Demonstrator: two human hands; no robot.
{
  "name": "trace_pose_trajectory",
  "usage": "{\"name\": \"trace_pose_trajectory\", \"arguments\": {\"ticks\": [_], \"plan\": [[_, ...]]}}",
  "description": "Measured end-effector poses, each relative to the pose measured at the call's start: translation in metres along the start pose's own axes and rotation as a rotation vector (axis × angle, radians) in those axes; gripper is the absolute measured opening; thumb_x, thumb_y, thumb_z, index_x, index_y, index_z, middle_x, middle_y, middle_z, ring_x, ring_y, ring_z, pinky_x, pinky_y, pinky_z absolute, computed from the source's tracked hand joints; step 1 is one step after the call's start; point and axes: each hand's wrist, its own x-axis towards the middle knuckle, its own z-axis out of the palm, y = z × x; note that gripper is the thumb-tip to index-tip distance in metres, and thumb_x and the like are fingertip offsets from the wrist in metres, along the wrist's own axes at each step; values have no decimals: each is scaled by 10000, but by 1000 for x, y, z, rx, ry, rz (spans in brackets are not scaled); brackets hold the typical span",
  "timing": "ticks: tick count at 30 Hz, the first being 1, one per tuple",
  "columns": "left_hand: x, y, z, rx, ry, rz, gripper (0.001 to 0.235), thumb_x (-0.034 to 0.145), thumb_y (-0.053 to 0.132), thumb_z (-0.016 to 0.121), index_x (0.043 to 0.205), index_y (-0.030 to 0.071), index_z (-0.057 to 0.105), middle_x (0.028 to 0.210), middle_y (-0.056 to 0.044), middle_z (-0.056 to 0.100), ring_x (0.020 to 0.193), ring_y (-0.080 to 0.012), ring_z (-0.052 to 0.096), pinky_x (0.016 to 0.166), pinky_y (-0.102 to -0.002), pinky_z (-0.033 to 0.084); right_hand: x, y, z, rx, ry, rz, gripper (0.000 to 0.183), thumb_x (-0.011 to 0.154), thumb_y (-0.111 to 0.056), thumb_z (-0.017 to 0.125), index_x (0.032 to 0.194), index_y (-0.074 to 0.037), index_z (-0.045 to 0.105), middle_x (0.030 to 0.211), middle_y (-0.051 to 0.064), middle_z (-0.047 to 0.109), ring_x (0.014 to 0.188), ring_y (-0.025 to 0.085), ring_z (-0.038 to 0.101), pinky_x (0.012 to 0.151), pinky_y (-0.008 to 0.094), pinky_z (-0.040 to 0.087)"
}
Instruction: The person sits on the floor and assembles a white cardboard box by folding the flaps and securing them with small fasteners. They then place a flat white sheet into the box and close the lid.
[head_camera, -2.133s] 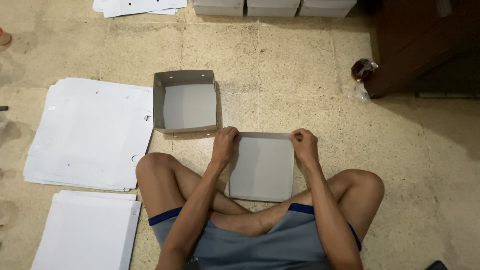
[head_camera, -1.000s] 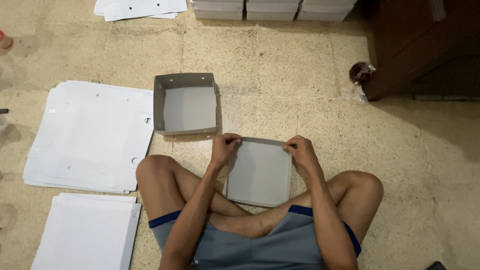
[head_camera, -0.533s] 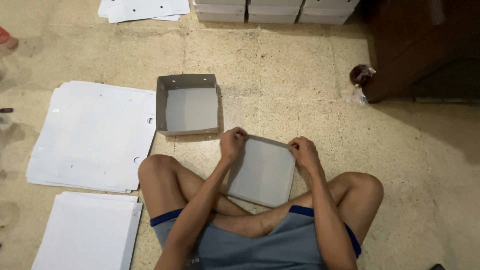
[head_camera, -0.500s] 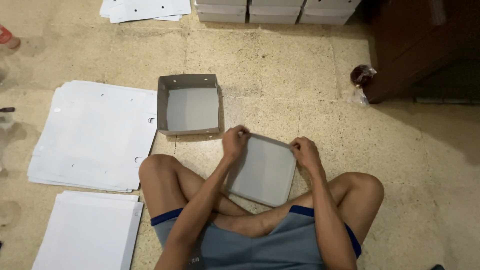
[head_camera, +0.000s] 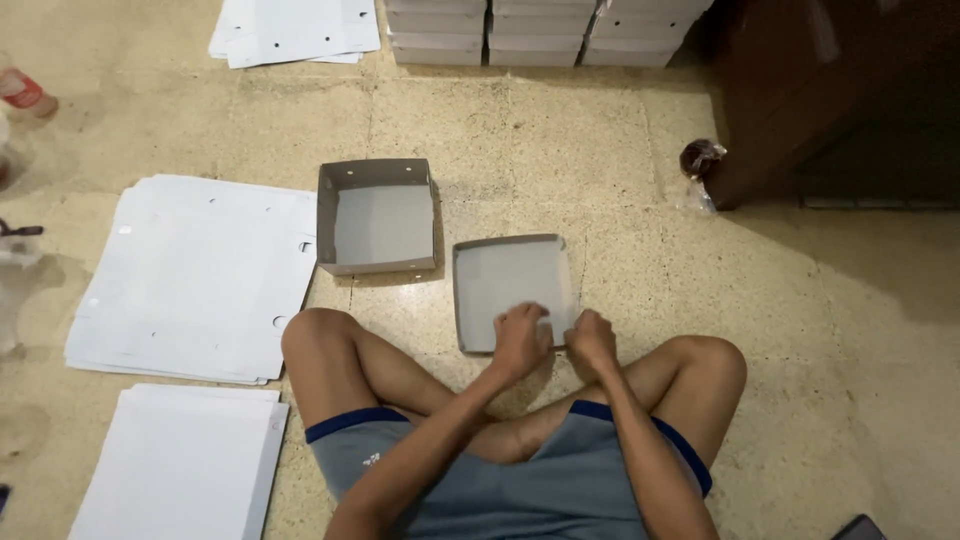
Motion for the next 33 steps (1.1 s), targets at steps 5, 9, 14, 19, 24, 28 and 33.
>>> {"name": "trace_pose_trajectory", "arguments": {"ticks": [5, 9, 14, 19, 24, 28, 33], "plan": [[-45, 2, -2, -5, -7, -16, 339, 940, 317, 624, 1224, 135, 585, 1279, -97, 590, 1331, -313, 491, 1157, -675, 116, -21, -3, 24, 9, -121, 72, 166, 848, -117, 653, 878, 45, 674, 766, 205, 667, 761, 325, 715, 674, 490, 555], [-59, -15, -5, 32, 23, 16, 277, 928, 283, 656, 1166, 147, 612, 1218, -73, 624, 1315, -281, 499, 1177, -635, 135, -29, 2, 38, 97, -158, 83, 234, 876, -175, 636, 905, 51, 687, 832, 229, 685, 829, 306, 704, 728, 482, 562], [-57, -29, 2, 41, 21, 40, 262, 923, 282, 691, 1142, 140, 667, 1132, -54, 669, 1264, -277, 517, 1167, -609, 175, -11, 20, 64, 165, -80, 46, 252, 872, -166, 647, 953, 73, 660, 851, 236, 665, 860, 319, 673, 728, 478, 536], [-52, -30, 2, 94, 48, 68, 177, 959, 305, 665, 1063, 170, 713, 1036, -11, 710, 1176, -240, 554, 1135, -599, 238, 4, 32, 73, 187, -36, 4, 236, 854, -180, 619, 951, 34, 643, 841, 203, 650, 867, 288, 646, 732, 454, 531], [-53, -28, -2, 110, 82, 141, 164, 978, 287, 635, 1078, 181, 712, 1003, -17, 706, 1127, -246, 563, 1105, -611, 269, -5, 21, 69, 191, -32, 18, 252, 878, -210, 619, 915, 31, 682, 887, 247, 687, 936, 349, 676, 764, 473, 538], [-50, -22, -2, 135, 73, 127, 149, 957, 287, 653, 1049, 196, 728, 971, -7, 713, 1105, -231, 570, 1099, -612, 276, -4, 26, 70, 213, -11, 20, 255, 876, -224, 620, 943, 16, 675, 898, 234, 682, 925, 327, 663, 767, 474, 538], [-36, -30, 17, 159, 114, 175, 153, 960, 256, 617, 1027, 181, 732, 948, -27, 703, 1058, -240, 598, 1086, -617, 313, 4, 35, 70, 301, 6, 14, 378, 860, -225, 621, 1056, 95, 661, 1006, 314, 664, 1039, 423, 646, 832, 519, 519]]}}
